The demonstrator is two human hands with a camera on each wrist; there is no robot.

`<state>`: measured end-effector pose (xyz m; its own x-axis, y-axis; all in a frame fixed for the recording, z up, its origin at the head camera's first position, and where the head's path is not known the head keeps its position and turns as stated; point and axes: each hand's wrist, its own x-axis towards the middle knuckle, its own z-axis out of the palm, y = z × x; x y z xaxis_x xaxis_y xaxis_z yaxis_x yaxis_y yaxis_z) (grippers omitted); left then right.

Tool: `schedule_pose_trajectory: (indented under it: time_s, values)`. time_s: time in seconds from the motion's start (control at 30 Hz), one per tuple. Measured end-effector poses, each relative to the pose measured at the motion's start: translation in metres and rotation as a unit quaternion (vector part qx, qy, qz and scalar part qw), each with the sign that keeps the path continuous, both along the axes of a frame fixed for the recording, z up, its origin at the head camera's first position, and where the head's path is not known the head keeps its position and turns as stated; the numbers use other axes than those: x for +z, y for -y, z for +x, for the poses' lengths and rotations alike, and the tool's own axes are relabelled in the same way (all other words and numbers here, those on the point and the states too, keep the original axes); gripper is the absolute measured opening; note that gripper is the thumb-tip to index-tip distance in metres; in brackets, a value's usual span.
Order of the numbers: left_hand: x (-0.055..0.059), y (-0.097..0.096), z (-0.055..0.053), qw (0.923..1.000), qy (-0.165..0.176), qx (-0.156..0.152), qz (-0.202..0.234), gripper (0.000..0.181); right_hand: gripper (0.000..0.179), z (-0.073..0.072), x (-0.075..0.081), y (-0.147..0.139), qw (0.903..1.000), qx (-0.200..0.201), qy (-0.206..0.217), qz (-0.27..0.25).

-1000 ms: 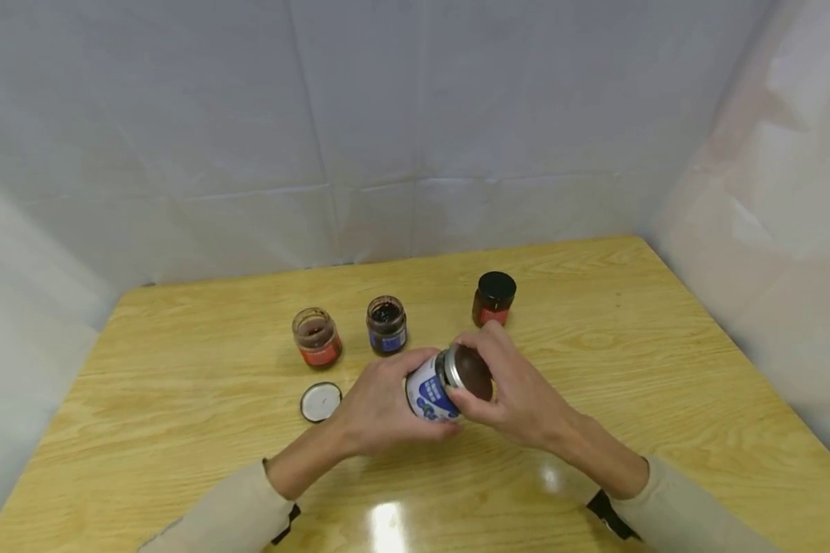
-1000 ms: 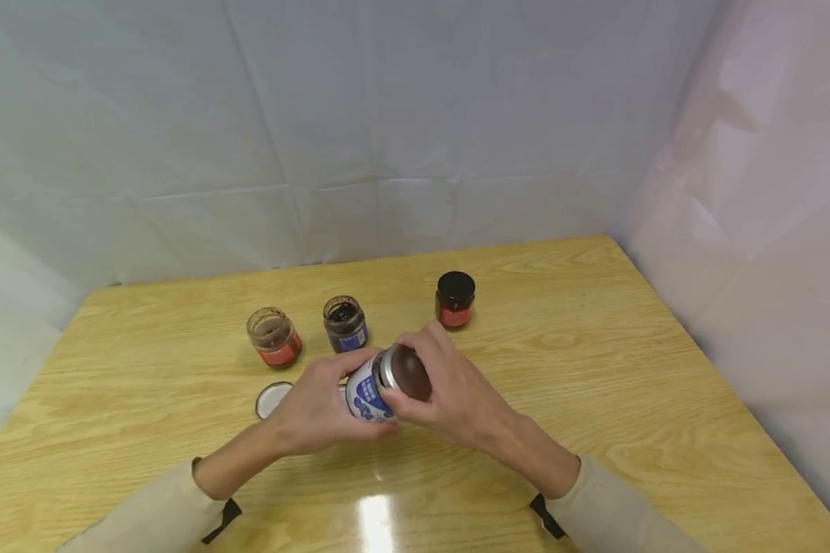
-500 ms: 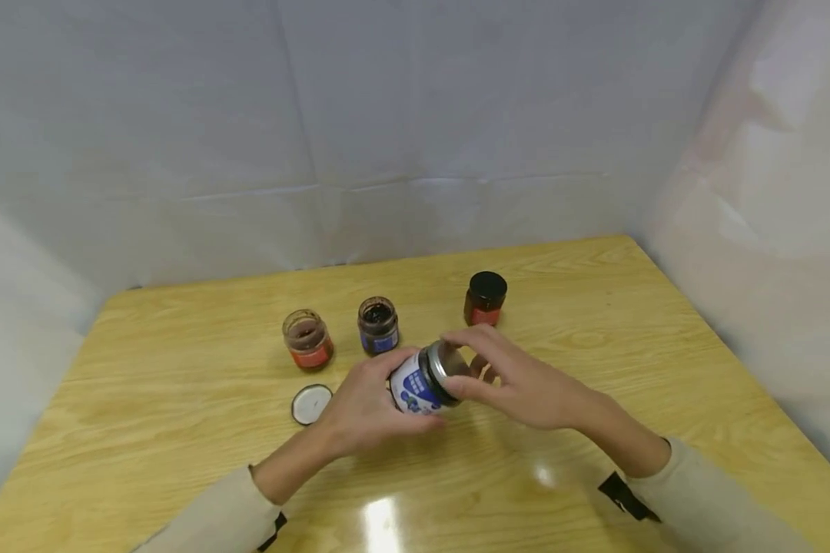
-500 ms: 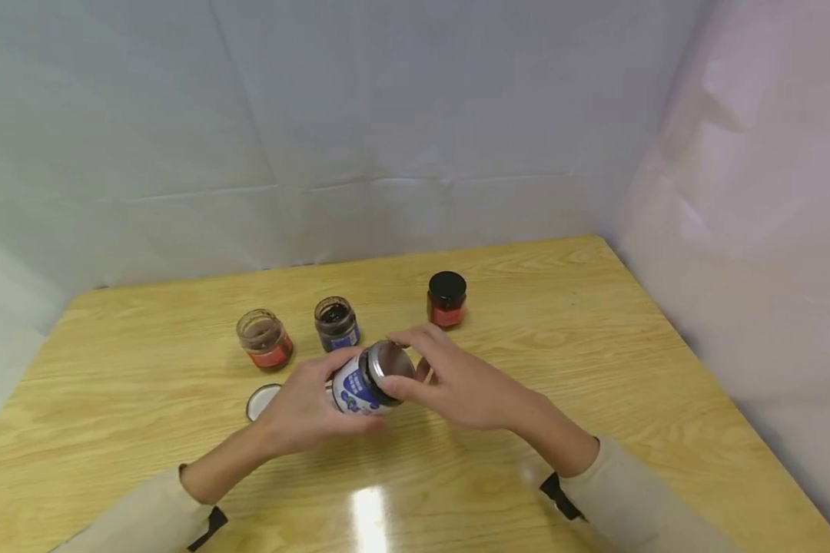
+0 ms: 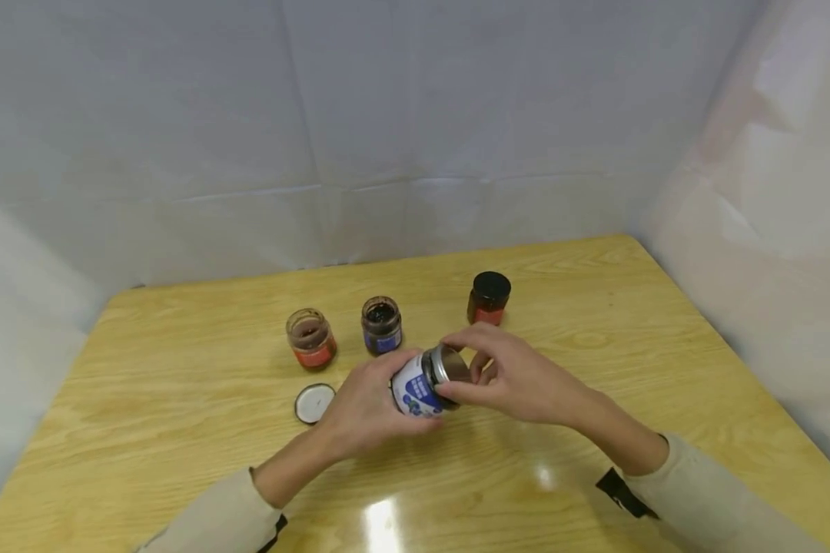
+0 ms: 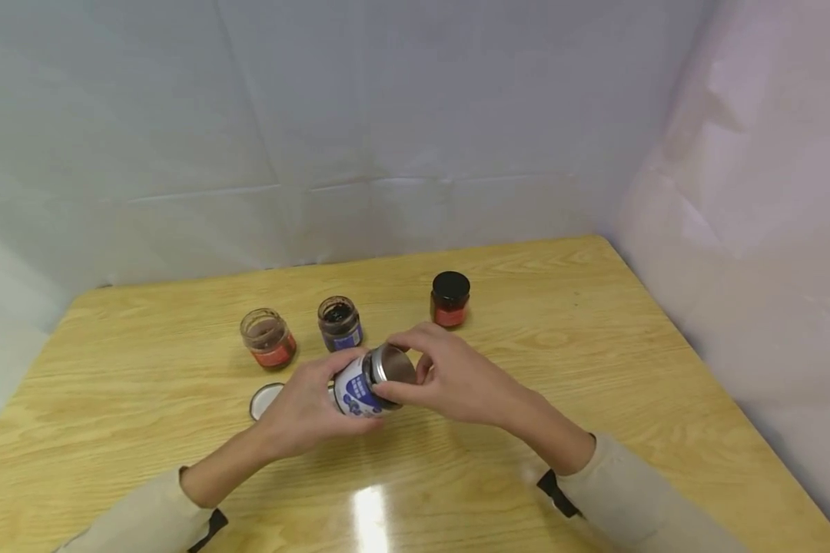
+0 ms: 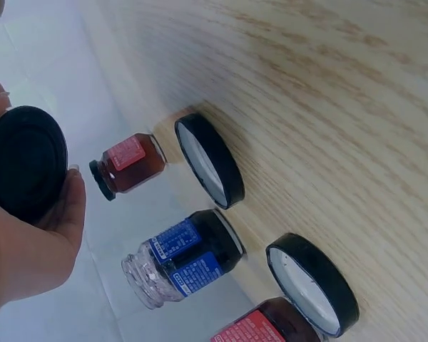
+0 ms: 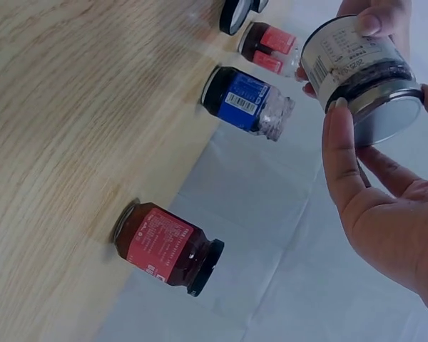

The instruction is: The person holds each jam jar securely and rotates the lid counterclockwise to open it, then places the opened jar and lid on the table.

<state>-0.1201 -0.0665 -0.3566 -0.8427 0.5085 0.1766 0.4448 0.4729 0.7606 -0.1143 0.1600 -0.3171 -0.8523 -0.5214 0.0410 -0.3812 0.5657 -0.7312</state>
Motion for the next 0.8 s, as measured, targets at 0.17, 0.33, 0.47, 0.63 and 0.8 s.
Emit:
schedule_pose_trajectory:
  time_s: [0.17,0.33,0.47,0.63,0.8]
  values:
    - [0.0018,0.0000,0.0013,0.9998,0.016,-0.008,0.006,0.063,0.054,-0.0012,0.0006,-0.0035,0.9995,0.022,-0.005,-0.021]
    - [0.0037,0.0012,0.0027,0.9990,0.040,-0.015,0.010,0.064,0.056,-0.0033,0.0014,-0.0065,0.9980,0.050,-0.009,-0.038]
    - [0.0024,0.0024,0.0032,0.9990,0.042,-0.017,0.005,0.066,0.059,-0.0043,0.0001,-0.0072,0.9969,0.068,-0.011,-0.038]
    - [0.0022,0.0018,0.0038,0.9998,0.017,-0.005,-0.006,0.068,0.070,-0.0021,0.0018,-0.0086,0.9983,0.050,0.029,-0.006]
    - [0.0026,-0.0003,0.0061,0.9996,-0.019,0.005,-0.021,0.068,0.066,-0.0020,0.0057,-0.0067,0.9976,0.018,0.059,0.033]
